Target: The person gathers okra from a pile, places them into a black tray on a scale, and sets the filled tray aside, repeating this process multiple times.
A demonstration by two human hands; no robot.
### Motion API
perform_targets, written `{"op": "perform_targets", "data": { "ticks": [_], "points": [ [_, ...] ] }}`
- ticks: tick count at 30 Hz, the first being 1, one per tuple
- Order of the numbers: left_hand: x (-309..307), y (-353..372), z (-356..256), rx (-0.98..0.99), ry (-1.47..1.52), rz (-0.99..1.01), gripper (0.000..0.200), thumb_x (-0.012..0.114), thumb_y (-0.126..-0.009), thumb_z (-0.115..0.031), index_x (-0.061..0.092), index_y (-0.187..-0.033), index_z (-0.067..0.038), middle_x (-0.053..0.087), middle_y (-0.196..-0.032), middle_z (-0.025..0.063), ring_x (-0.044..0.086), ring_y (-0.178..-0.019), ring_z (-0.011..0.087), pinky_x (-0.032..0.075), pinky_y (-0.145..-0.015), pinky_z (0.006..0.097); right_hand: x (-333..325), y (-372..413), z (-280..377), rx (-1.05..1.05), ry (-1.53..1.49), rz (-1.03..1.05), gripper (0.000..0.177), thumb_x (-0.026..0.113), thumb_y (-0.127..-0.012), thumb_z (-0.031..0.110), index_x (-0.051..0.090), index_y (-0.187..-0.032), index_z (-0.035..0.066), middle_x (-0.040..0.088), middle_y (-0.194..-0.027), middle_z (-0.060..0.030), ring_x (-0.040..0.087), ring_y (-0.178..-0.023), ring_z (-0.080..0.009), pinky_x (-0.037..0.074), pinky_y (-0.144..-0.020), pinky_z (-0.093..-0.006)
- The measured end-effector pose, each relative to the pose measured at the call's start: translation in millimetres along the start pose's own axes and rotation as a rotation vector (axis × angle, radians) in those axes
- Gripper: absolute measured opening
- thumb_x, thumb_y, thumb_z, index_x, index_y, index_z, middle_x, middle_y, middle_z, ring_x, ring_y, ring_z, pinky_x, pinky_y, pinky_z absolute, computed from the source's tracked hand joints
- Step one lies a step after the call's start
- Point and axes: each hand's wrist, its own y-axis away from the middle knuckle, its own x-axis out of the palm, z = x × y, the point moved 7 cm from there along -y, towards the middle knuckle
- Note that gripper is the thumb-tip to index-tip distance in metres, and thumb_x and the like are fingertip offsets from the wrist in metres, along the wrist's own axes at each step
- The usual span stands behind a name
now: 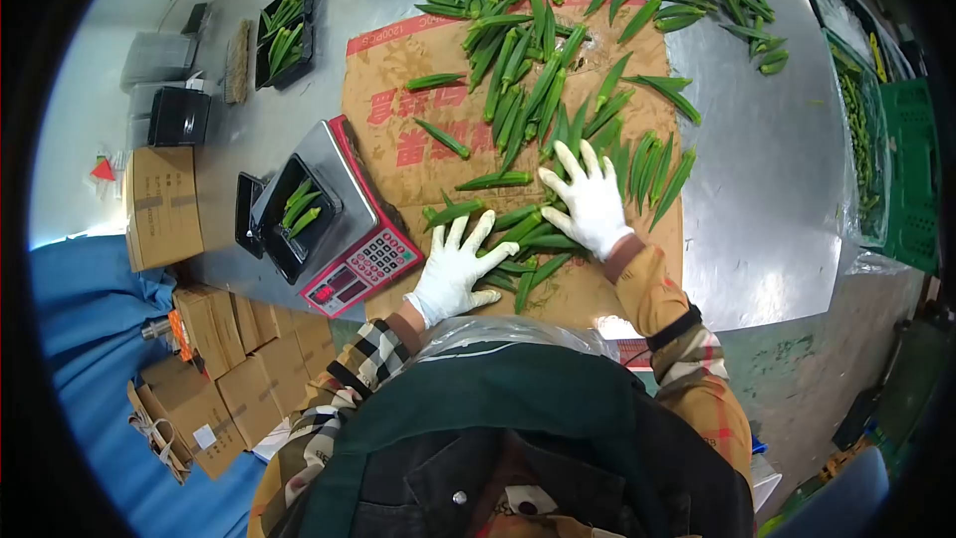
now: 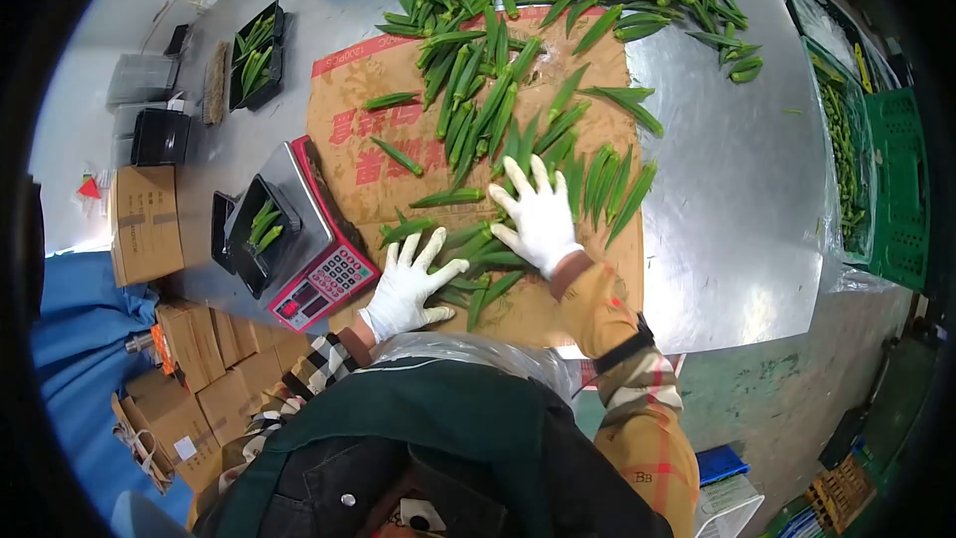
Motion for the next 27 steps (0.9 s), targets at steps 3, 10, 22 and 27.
{"op": "perform_targets", "data": {
  "ticks": [3,10,22,27],
  "points": [
    [7,23,6,-0.060,0.023,-0.103,0.090,0.080,-0.073,-0.042,0.039,-0.152,-0.029,0.021,-0.162,0.0203,0.017,-0.147,0.0487,0.017,-0.117,0.0644,-16,41,-14,0.092,0.023,-0.099,0.077,0.078,-0.075,0.046,0.052,-0.144,0.024,0.033,-0.159,-0.0108,0.030,-0.143,-0.0435,0.022,-0.114,-0.0654],
    [40,69,24,-0.108,0.389,-0.182,0.083,0.072,-0.086,-0.017,0.029,-0.156,-0.011,0.024,-0.161,0.0215,0.024,-0.150,0.0366,0.023,-0.121,0.0442,-28,107,-20,0.247,0.076,-0.180,0.073,0.080,-0.074,0.035,0.055,-0.142,0.028,0.027,-0.160,-0.0205,0.026,-0.144,-0.0473,0.017,-0.116,-0.0642],
    [42,106,64,-0.522,0.978,-0.685,0.028,0.062,-0.094,-0.002,0.064,-0.122,-0.001,0.067,-0.114,0.0117,0.066,-0.102,0.0217,0.051,-0.093,0.0321,31,173,69,0.091,-0.133,-0.042,0.042,0.077,-0.074,0.013,0.066,-0.114,0.012,0.064,-0.104,-0.0076,0.058,-0.101,-0.0279,0.046,-0.087,-0.0415],
    [39,83,58,-0.468,0.350,-0.562,0.042,0.070,-0.087,-0.011,0.060,-0.127,-0.007,0.061,-0.111,0.0135,0.064,-0.097,0.0318,0.052,-0.086,0.0394,28,188,46,0.173,-0.236,-0.072,0.033,0.072,-0.075,0.010,0.065,-0.107,0.010,0.062,-0.099,-0.0096,0.058,-0.099,-0.0307,0.047,-0.087,-0.0415]
  ]
}}
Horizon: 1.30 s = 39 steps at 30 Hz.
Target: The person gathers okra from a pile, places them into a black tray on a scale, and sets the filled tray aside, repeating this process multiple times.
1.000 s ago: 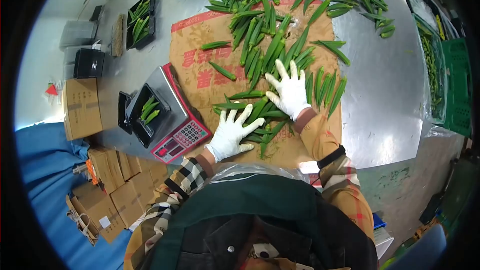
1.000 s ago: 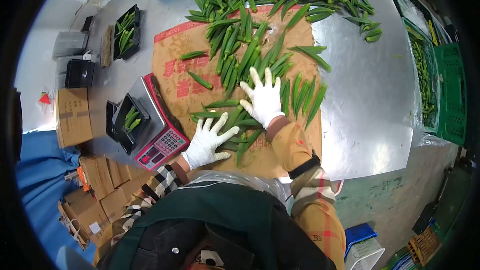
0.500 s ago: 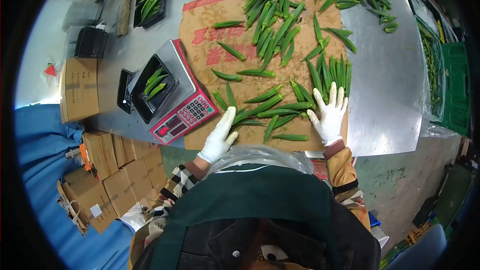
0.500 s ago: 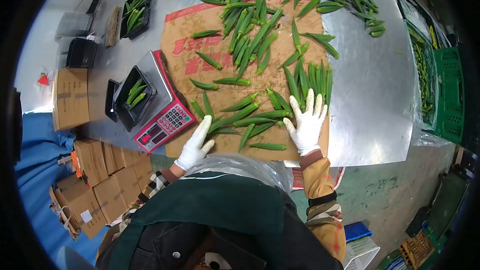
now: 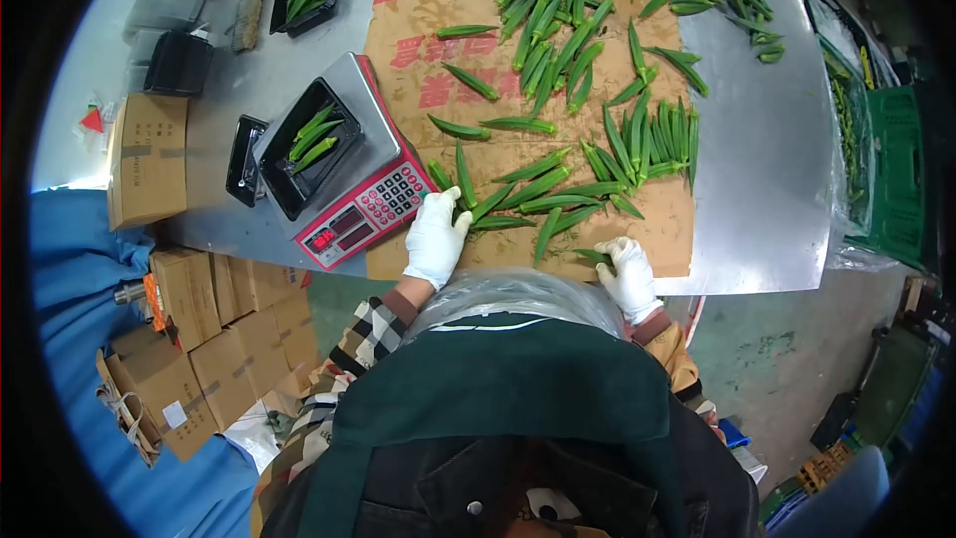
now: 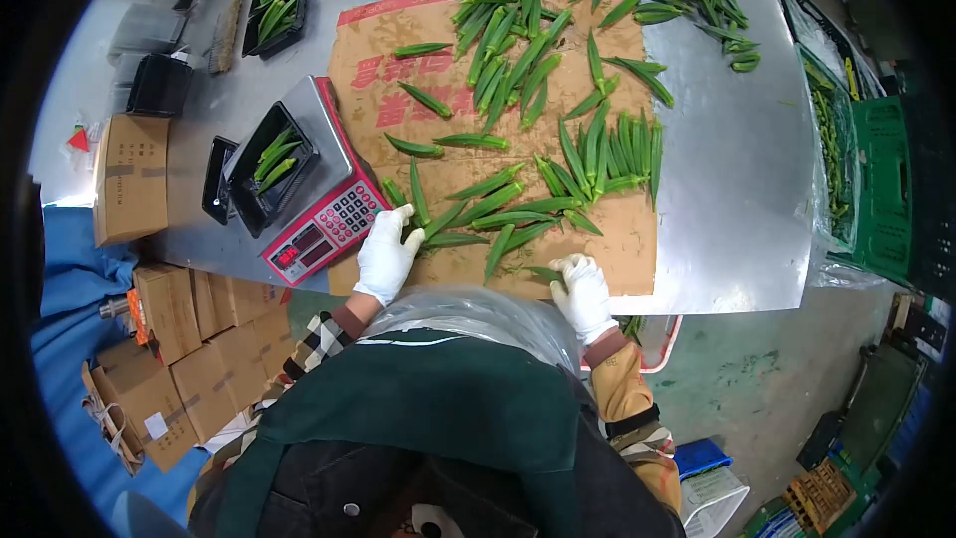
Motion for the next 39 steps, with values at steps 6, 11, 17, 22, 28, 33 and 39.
{"op": "perform_targets", "data": {
  "ticks": [6,11,17,22,28,33,39],
  "points": [
    [13,7,9,0.013,0.074,0.016,0.067,0.073,-0.083,-0.004,0.047,-0.143,-0.014,0.057,-0.109,0.0116,0.063,-0.095,0.0268,0.052,-0.083,0.0375,-23,-59,35,-0.075,-0.113,-0.193,0.029,0.066,-0.075,0.005,0.061,-0.104,0.008,0.065,-0.110,-0.0100,0.059,-0.105,-0.0309,0.047,-0.090,-0.0412],
    [1,0,3,-0.101,0.294,0.052,0.062,0.069,-0.082,-0.001,0.052,-0.140,-0.012,0.060,-0.102,0.0113,0.064,-0.095,0.0228,0.052,-0.083,0.0349,45,-106,51,-0.178,0.216,-0.030,0.043,0.069,-0.074,0.004,0.065,-0.116,0.007,0.064,-0.099,-0.0110,0.057,-0.096,-0.0311,0.048,-0.082,-0.0418],
    [-5,-20,-17,0.033,0.087,0.077,0.025,0.067,-0.084,-0.016,0.064,-0.108,-0.008,0.063,-0.097,0.0171,0.061,-0.097,0.0363,0.051,-0.083,0.0469,-10,-101,64,-0.149,0.135,-0.154,0.031,0.061,-0.082,0.004,0.069,-0.112,0.009,0.060,-0.097,-0.0104,0.057,-0.093,-0.0317,0.048,-0.080,-0.0417],
    [40,-21,-26,0.041,-0.261,0.254,0.032,0.068,-0.086,-0.027,0.061,-0.108,-0.005,0.063,-0.100,0.0192,0.062,-0.099,0.0384,0.050,-0.085,0.0487,36,-64,72,-0.380,0.172,0.098,0.031,0.056,-0.088,0.012,0.067,-0.117,0.014,0.059,-0.119,-0.0086,0.055,-0.110,-0.0293,0.048,-0.090,-0.0400],
    [13,-25,-17,0.015,-0.042,0.202,0.049,0.067,-0.089,-0.029,0.053,-0.124,0.004,0.061,-0.113,0.0256,0.059,-0.109,0.0433,0.048,-0.094,0.0473,15,-69,78,-0.282,0.076,-0.006,0.042,0.069,-0.074,0.005,0.063,-0.116,0.012,0.059,-0.122,-0.0104,0.055,-0.112,-0.0309,0.048,-0.094,-0.0394],
    [-3,-11,-37,0.113,0.142,0.157,0.038,0.065,-0.090,-0.023,0.051,-0.113,0.003,0.054,-0.110,0.0250,0.055,-0.106,0.0422,0.048,-0.091,0.0463,-4,-59,53,-0.200,0.090,-0.045,0.046,0.070,-0.070,0.002,0.062,-0.115,0.012,0.062,-0.110,-0.0088,0.058,-0.104,-0.0299,0.050,-0.089,-0.0399],
    [61,-7,-62,0.324,-0.133,0.392,0.027,0.065,-0.081,-0.008,0.054,-0.106,-0.004,0.060,-0.098,0.0215,0.060,-0.096,0.0426,0.051,-0.086,0.0488,32,-52,51,-0.250,0.277,0.063,0.035,0.056,-0.083,0.005,0.064,-0.116,0.013,0.062,-0.106,-0.0071,0.059,-0.101,-0.0268,0.053,-0.079,-0.0381]
  ]
}}
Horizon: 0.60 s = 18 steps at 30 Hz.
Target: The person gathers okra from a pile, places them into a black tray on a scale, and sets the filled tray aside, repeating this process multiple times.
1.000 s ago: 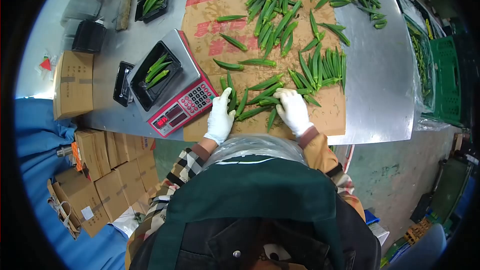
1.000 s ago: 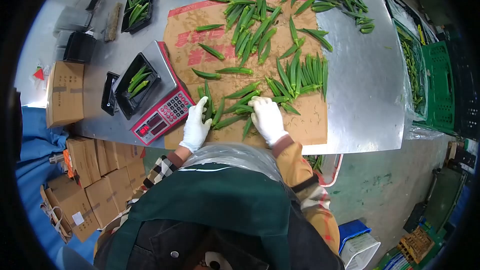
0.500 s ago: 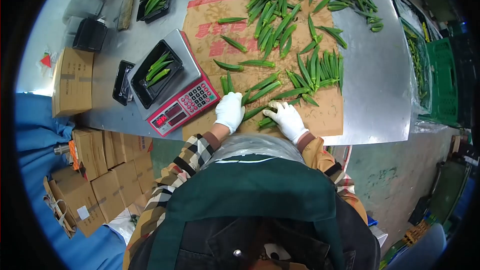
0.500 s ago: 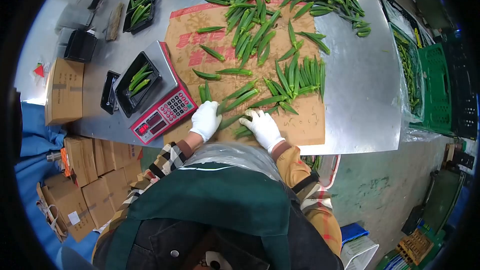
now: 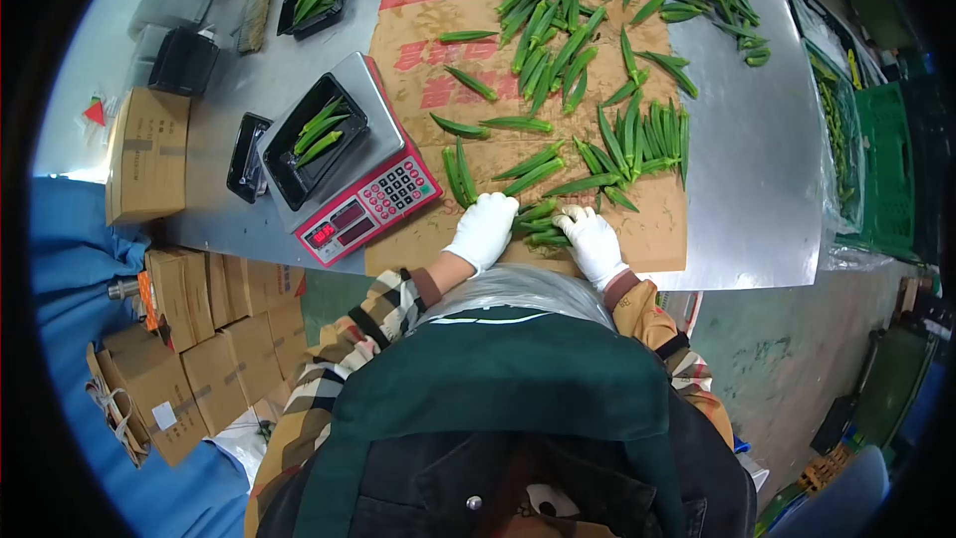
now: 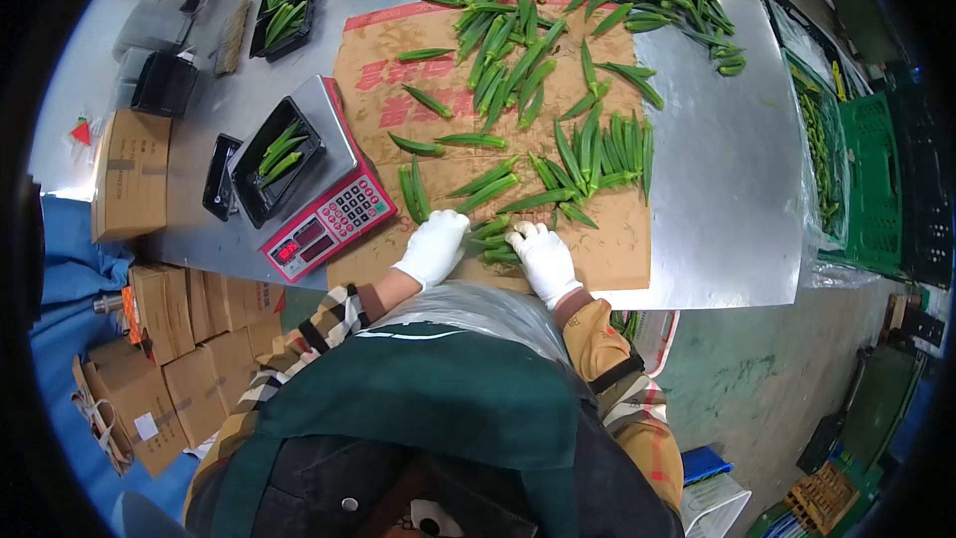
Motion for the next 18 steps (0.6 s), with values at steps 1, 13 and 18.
{"op": "perform_targets", "data": {
  "ticks": [1,13,18],
  "points": [
    [2,-3,3,0.018,-0.036,-0.012,0.027,0.065,-0.080,-0.006,0.054,-0.105,-0.003,0.060,-0.095,0.0212,0.060,-0.094,0.0426,0.051,-0.086,0.0483,-1,-3,1,0.016,0.022,0.052,0.035,0.057,-0.082,0.006,0.064,-0.116,0.013,0.061,-0.106,-0.0079,0.059,-0.101,-0.0270,0.053,-0.079,-0.0379],
    [-36,29,46,-0.362,0.832,0.074,0.023,0.070,-0.086,-0.013,0.066,-0.105,-0.002,0.066,-0.112,0.0104,0.063,-0.099,0.0244,0.050,-0.085,0.0361,-40,-2,-27,0.247,-0.278,-0.136,0.043,0.077,-0.067,0.014,0.062,-0.107,0.009,0.059,-0.098,-0.0126,0.058,-0.100,-0.0316,0.051,-0.081,-0.0409],
    [-2,-11,-26,0.087,0.042,-0.101,0.027,0.073,-0.081,-0.018,0.061,-0.102,-0.006,0.062,-0.098,0.0167,0.062,-0.098,0.0355,0.051,-0.084,0.0456,-18,-47,-35,0.100,0.130,-0.113,0.025,0.064,-0.079,0.011,0.062,-0.104,0.010,0.060,-0.093,-0.0099,0.058,-0.095,-0.0297,0.048,-0.078,-0.0400]
  ]
}}
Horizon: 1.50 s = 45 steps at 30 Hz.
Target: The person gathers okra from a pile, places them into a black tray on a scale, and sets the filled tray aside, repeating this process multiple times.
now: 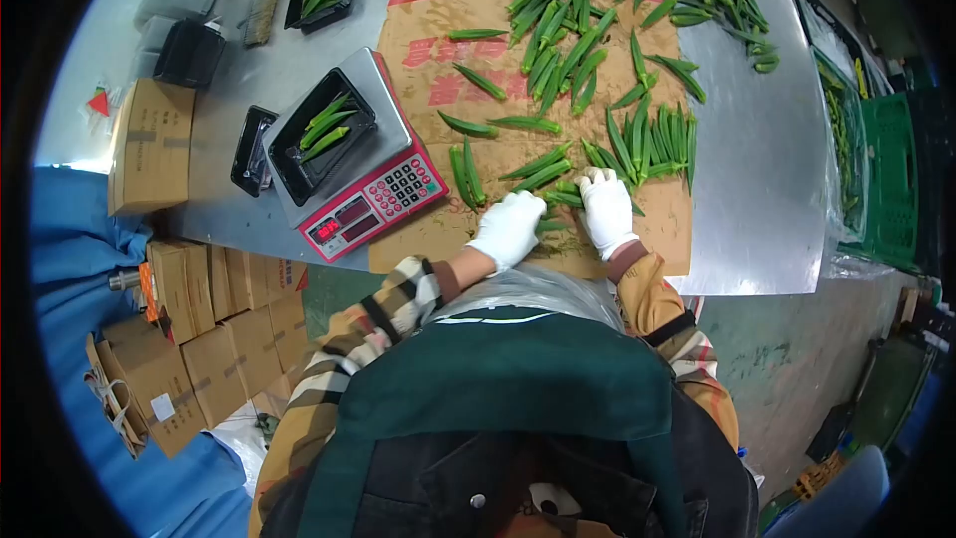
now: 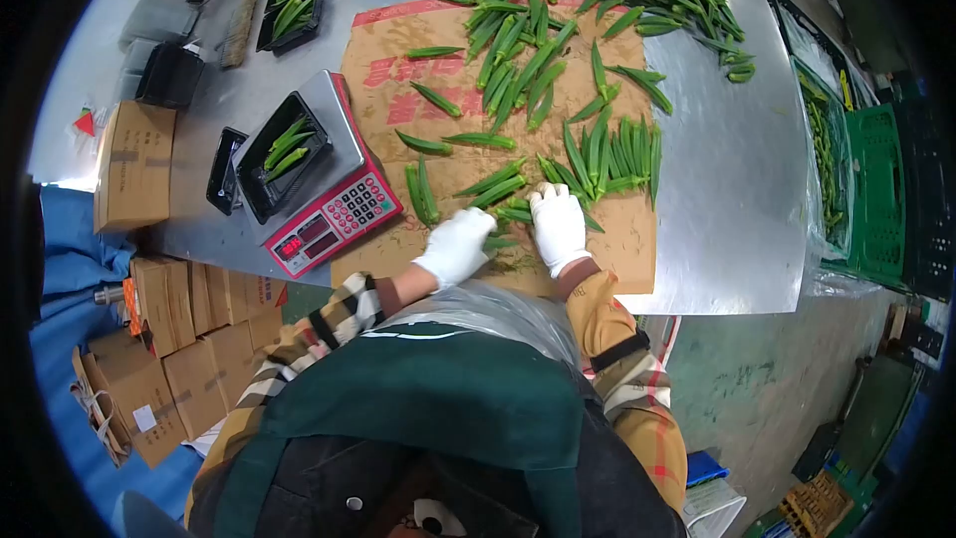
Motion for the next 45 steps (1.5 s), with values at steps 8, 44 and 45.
{"op": "perform_targets", "data": {
  "ticks": [8,44,45],
  "points": [
    [-59,20,48,-0.451,0.193,-0.251,0.035,0.070,-0.080,-0.015,0.056,-0.112,-0.011,0.069,-0.092,0.0185,0.068,-0.087,0.0375,0.053,-0.077,0.0463,-46,-23,3,0.004,-0.137,-0.052,0.041,0.071,-0.070,0.008,0.066,-0.111,0.011,0.063,-0.097,-0.0089,0.058,-0.096,-0.0301,0.046,-0.082,-0.0412],
    [-11,-29,41,-0.393,0.165,-0.150,0.052,0.072,-0.083,-0.019,0.046,-0.126,-0.007,0.066,-0.102,0.0240,0.065,-0.095,0.0418,0.052,-0.079,0.0497,7,15,6,0.802,-2.059,0.170,0.034,0.058,-0.092,0.005,0.056,-0.122,-0.011,0.067,-0.117,-0.0243,0.071,-0.098,-0.0314,0.062,-0.081,-0.0421],
    [-9,-31,36,-0.354,0.115,-0.116,0.053,0.073,-0.083,-0.019,0.046,-0.126,-0.006,0.066,-0.103,0.0238,0.065,-0.095,0.0412,0.052,-0.079,0.0492,8,16,4,0.808,-2.010,0.156,0.033,0.058,-0.092,0.006,0.057,-0.120,-0.012,0.068,-0.116,-0.0242,0.071,-0.097,-0.0313,0.062,-0.081,-0.0411]
  ]
}}
